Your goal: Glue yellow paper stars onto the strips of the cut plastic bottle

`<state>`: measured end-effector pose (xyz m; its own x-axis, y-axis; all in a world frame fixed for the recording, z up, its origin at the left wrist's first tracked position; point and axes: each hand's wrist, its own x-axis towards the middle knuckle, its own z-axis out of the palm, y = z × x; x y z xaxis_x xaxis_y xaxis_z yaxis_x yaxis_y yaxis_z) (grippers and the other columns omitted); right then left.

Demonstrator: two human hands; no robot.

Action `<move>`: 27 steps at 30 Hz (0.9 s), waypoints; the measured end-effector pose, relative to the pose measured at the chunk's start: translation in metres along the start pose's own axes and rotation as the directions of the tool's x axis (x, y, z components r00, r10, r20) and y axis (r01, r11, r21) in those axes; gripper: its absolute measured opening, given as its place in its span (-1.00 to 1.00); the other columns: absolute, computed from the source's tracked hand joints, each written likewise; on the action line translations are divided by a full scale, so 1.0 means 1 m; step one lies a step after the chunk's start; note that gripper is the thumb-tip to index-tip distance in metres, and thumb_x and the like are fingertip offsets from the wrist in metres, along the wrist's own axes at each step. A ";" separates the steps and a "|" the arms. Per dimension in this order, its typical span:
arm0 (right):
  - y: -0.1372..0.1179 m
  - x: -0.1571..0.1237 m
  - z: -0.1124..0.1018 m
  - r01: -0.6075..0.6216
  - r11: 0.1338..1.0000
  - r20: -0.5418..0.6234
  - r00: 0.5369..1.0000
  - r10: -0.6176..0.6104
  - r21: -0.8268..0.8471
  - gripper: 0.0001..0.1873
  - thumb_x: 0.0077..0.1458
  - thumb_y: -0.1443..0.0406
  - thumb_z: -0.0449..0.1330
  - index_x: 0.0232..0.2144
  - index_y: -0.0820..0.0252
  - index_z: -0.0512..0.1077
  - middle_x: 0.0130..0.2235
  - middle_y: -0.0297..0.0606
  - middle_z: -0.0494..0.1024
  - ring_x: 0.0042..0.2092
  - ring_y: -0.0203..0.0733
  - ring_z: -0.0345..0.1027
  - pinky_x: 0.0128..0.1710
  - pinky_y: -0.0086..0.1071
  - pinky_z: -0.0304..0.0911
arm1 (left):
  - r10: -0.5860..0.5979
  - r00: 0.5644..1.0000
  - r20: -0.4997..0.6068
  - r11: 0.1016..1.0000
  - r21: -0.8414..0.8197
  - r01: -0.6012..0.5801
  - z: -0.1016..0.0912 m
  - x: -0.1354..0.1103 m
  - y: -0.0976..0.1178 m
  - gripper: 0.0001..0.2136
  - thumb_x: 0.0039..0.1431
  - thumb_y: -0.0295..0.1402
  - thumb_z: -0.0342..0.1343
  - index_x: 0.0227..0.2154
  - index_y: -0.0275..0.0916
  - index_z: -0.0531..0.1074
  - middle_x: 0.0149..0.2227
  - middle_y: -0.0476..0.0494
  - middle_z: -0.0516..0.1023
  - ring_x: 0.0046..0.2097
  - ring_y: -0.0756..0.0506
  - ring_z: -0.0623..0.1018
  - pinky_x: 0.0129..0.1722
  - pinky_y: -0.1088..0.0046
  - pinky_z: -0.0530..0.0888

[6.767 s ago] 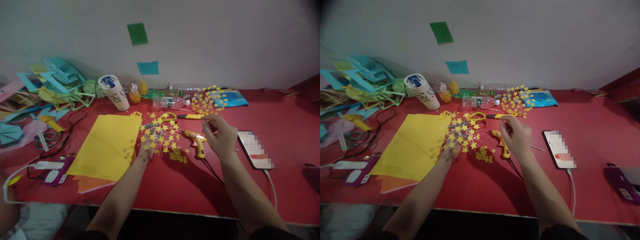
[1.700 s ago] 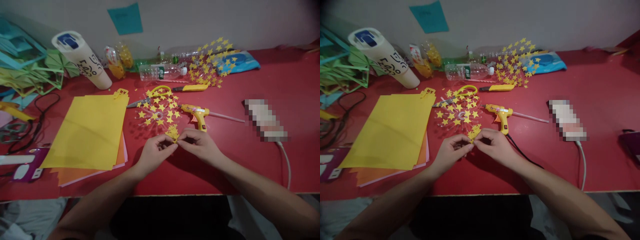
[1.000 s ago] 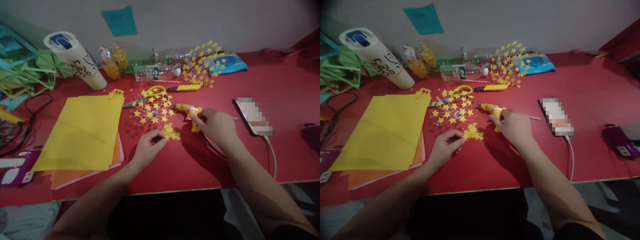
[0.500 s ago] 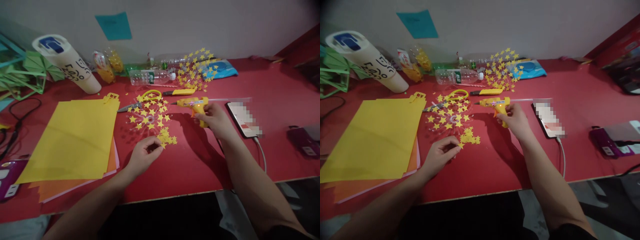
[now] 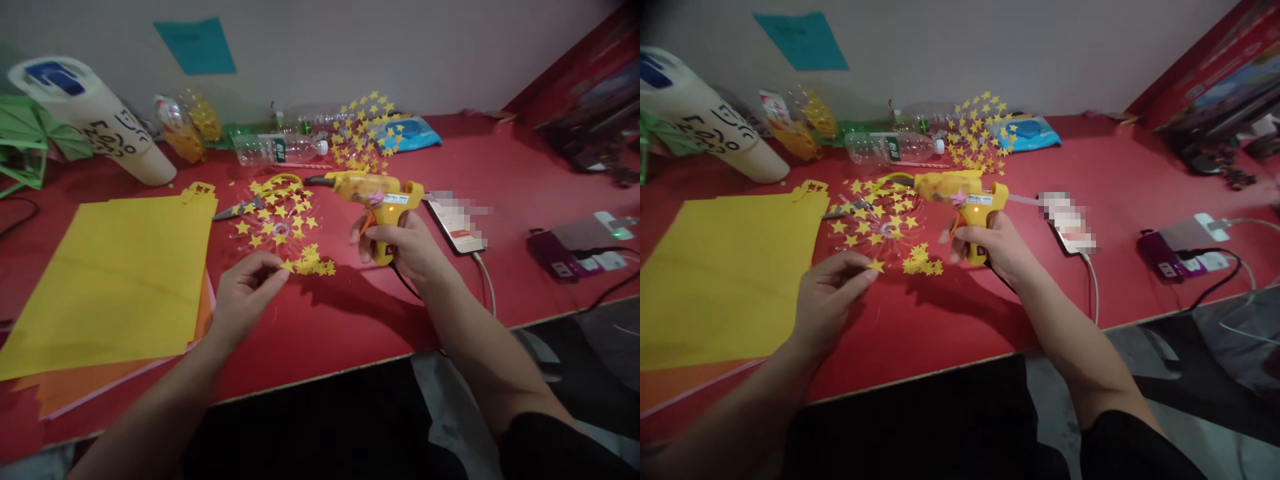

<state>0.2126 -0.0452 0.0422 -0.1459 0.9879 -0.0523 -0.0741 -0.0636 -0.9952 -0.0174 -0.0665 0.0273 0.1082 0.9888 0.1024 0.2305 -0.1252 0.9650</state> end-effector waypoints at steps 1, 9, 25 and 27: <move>-0.001 -0.002 0.003 0.014 1.000 0.035 0.999 -0.014 -0.005 -0.87 -0.12 0.29 0.19 -0.45 0.19 0.32 -0.45 -0.35 0.47 -0.58 -0.42 0.24 -0.55 -0.46 0.22 | 0.001 0.999 -0.033 1.000 -0.015 -0.002 -0.002 0.000 0.002 -0.95 -0.05 -0.43 0.14 -0.55 -0.22 0.39 -0.55 0.07 0.38 -0.51 0.10 0.32 -0.51 0.61 0.29; -0.001 -0.003 0.016 0.106 0.983 0.297 0.953 -0.058 -0.147 -0.70 0.06 0.05 0.13 -0.45 0.15 0.42 -0.38 -0.29 0.52 -0.41 -0.28 0.40 -0.35 -0.34 0.33 | -0.138 0.990 -0.040 0.963 -0.239 0.124 -0.011 0.004 0.004 -0.93 -0.09 -0.40 0.14 -0.56 -0.21 0.34 -0.72 0.13 0.18 -0.67 0.12 0.13 -0.73 0.61 0.05; 0.026 -0.031 0.017 0.012 0.905 0.168 0.984 0.066 -0.425 -0.58 -0.04 -0.08 0.15 -0.35 0.10 0.50 -0.36 -0.23 0.57 -0.37 -0.13 0.44 -0.40 -0.27 0.36 | -0.031 0.995 -0.095 0.998 -0.053 0.026 -0.008 0.001 -0.005 -0.94 -0.05 -0.39 0.12 -0.57 -0.22 0.39 -0.59 0.08 0.32 -0.56 0.10 0.27 -0.57 0.58 0.25; 0.026 -0.031 0.018 0.023 0.896 0.190 0.979 0.069 -0.444 -0.58 -0.04 -0.09 0.14 -0.35 0.09 0.50 -0.36 -0.23 0.56 -0.42 -0.17 0.40 -0.46 -0.30 0.34 | -0.024 0.995 -0.097 1.000 -0.016 0.023 -0.007 0.001 -0.005 -0.94 -0.05 -0.41 0.11 -0.57 -0.22 0.39 -0.60 0.08 0.31 -0.56 0.09 0.28 -0.56 0.57 0.25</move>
<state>0.1974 -0.0799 0.0192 -0.3351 0.9364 -0.1042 0.3681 0.0283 -0.9293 -0.0254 -0.0641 0.0245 0.0084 0.9948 0.1019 0.2174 -0.1013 0.9708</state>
